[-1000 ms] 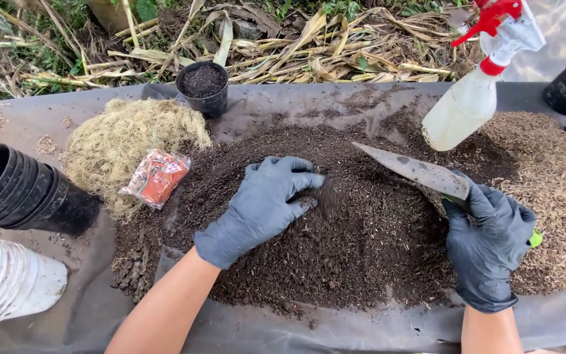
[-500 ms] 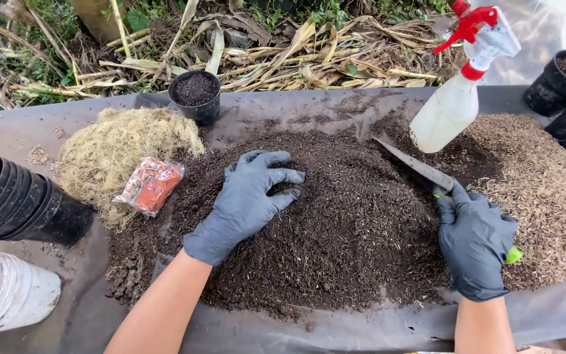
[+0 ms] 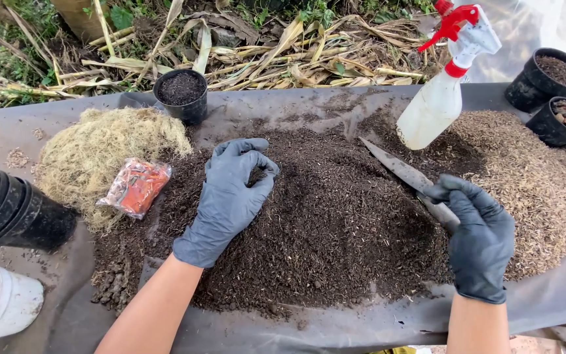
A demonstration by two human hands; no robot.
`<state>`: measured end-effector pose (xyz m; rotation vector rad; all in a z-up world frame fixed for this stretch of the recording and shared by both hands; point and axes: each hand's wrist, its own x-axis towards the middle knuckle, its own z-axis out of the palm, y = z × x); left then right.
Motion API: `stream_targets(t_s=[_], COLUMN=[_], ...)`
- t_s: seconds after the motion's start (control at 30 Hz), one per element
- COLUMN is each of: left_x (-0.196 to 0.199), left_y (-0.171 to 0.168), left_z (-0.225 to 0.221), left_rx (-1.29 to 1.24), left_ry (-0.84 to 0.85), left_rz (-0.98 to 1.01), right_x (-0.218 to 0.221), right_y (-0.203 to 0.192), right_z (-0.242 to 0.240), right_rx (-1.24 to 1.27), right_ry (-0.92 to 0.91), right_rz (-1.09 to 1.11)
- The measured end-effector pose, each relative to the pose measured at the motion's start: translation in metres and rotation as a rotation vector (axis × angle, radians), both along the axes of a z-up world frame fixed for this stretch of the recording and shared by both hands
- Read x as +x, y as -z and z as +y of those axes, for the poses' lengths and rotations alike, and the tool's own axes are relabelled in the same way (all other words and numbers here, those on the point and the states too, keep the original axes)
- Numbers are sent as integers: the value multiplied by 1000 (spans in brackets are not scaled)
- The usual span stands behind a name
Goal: Mixing soil on a table using a hand trowel and gloved hands.
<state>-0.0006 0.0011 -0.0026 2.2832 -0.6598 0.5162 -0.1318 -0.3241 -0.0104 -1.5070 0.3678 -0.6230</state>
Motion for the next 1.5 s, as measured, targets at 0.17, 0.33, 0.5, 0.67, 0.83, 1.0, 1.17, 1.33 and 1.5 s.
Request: stream_targets(t_s=[0.17,0.33,0.5,0.67,0.83,1.0,1.17,1.33,1.5], left_x=[0,3,-2,-18,-16,-14,-42,-82,-88], left_y=[3,5,-4,-66,-60,-46,-65,-40,3], left_z=[-1,-3,0,11,13,17,17,49,45], left_rx=[34,26,62,220,378,375,302,420,401], left_ry=[-10,-11,-20,172,228,217,36,-124,-212], left_rz=[1,-12,24,549,743,671,654,761,679], right_x=[-1,-1,0,12,31,42,49,47,52], right_y=[7,10,3,25,61,29,0,-9,39], right_z=[-13,-16,-2,-19,-55,-49,-51,-38,-69], right_rx=[330,241,24,-755,-1255,-1316,-1306,-1040,-1168], right_ry=[-168,-64,81,158,100,-91,-312,-324,-226], right_rz=[-167,-87,-3,267,646,1089,1189,1166,1101])
